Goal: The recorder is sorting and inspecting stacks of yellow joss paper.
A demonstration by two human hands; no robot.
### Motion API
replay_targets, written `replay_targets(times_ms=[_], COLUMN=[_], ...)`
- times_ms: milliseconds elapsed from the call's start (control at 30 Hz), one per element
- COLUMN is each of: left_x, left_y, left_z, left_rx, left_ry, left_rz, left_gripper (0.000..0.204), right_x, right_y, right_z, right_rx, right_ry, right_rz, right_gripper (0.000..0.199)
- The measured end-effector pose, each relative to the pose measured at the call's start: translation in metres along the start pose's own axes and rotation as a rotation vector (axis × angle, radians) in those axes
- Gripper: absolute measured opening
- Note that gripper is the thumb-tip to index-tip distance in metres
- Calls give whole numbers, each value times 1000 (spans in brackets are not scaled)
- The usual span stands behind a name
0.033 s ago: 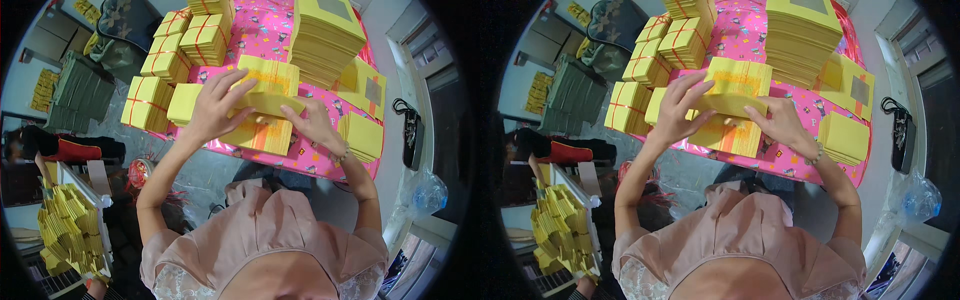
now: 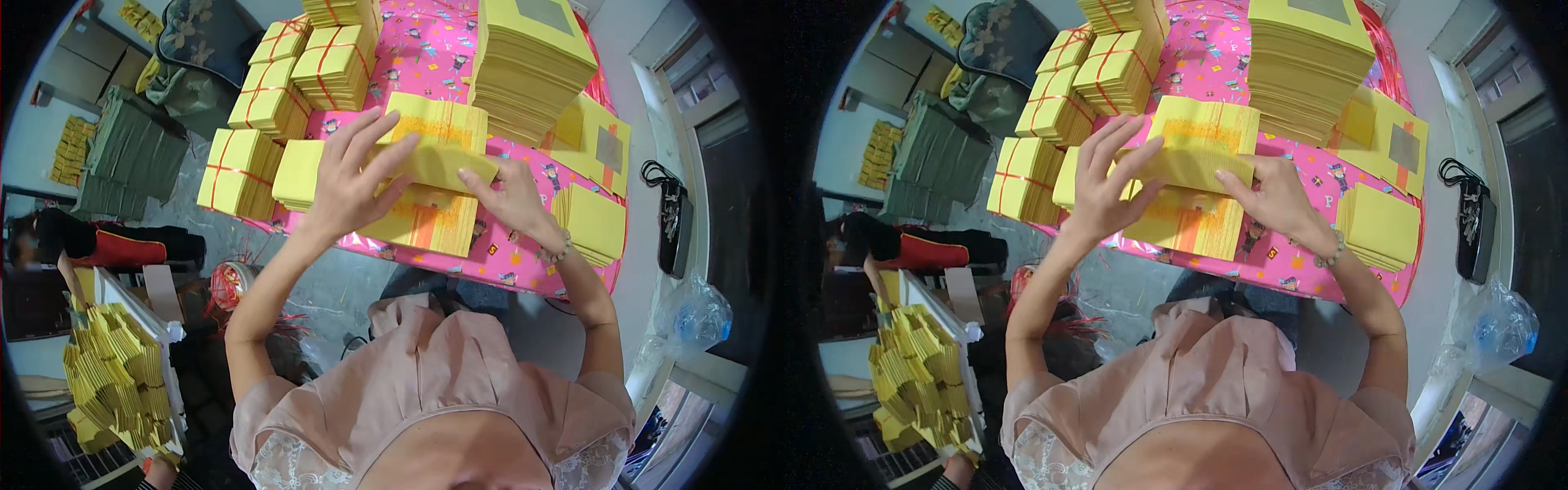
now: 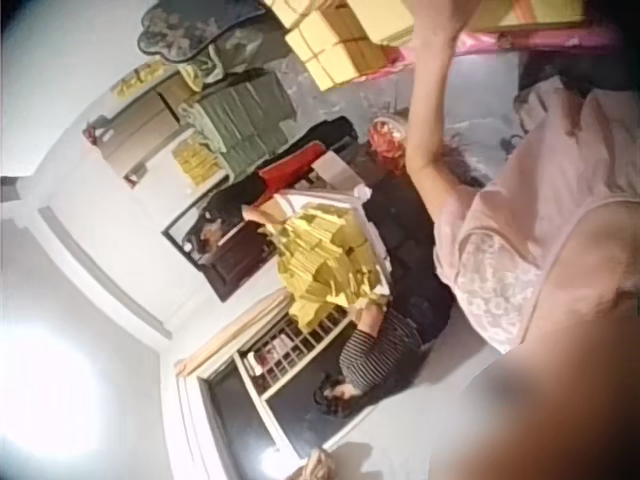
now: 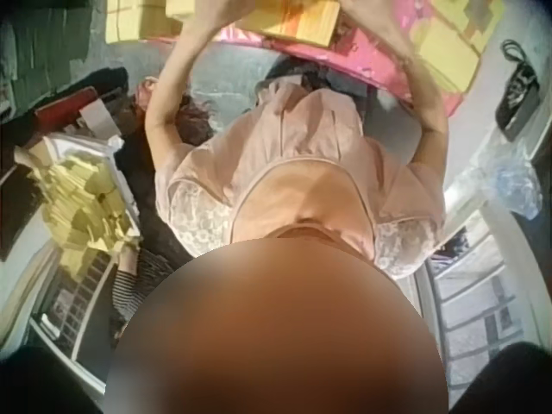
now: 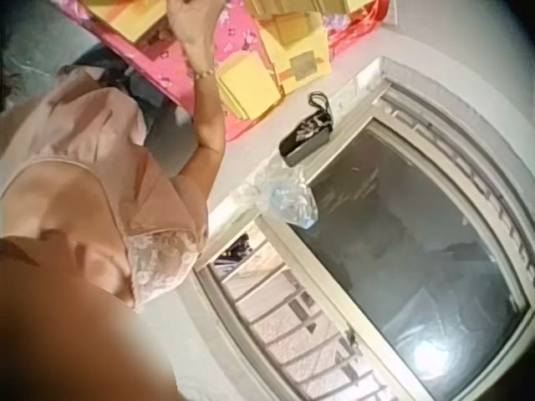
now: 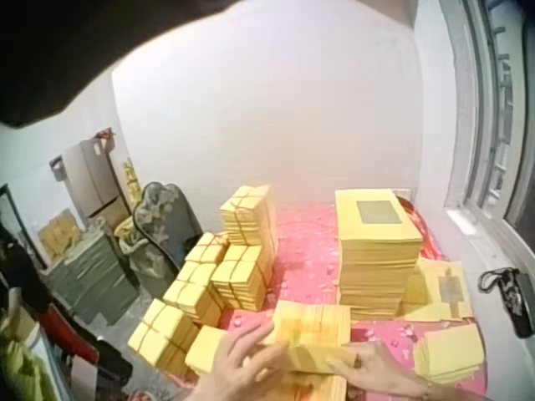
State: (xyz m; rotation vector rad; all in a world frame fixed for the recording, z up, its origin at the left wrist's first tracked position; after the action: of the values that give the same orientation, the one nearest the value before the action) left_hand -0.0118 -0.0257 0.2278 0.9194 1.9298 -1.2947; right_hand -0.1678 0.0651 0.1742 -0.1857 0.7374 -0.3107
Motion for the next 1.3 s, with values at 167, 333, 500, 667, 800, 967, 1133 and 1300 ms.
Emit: replay_targets(times_ms=[167, 333, 500, 667, 800, 967, 1133, 1300], left_x=[32, 70, 81, 83, 86, 89, 92, 95], left_y=[8, -3, -11, -15, -17, -19, -18, -16], left_z=[-12, 5, 15, 20, 21, 21, 22, 24], left_rx=[139, 36, 7, -35, -27, -25, -43, -60], left_ry=[-147, -172, -168, -118, -115, -130, -102, -95], left_rz=[-25, 275, 333, 377, 395, 414, 429, 439], left_gripper=[52, 72, 75, 75, 74, 74, 75, 76], right_x=[4, 10, -12, -47, -39, 4, 19, 21], right_y=[-27, -44, -58, -62, -77, -107, -110, -109], right_z=[-44, -93, -73, -33, -21, -48, -61, -64], right_rx=[164, 284, 242, -43, -140, 1, 56, 79], right_ry=[-314, -325, -240, 362, 385, 325, 236, 210], right_rz=[-16, 2, -99, -379, -329, 73, 176, 204], right_gripper=[33, 37, 39, 34, 31, 38, 42, 44])
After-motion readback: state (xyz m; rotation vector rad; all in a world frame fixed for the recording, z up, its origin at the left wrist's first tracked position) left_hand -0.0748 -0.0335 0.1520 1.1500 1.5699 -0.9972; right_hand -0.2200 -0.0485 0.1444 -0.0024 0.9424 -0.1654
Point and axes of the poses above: each hand's wrist, its own y-axis away from the middle knuckle, its own x-axis out of the palm, z = x × y, the point moved 9 cm from there along -y, towards the middle knuckle, and after that the axes turned 2 degrees about -x, right-handed, at the moved point
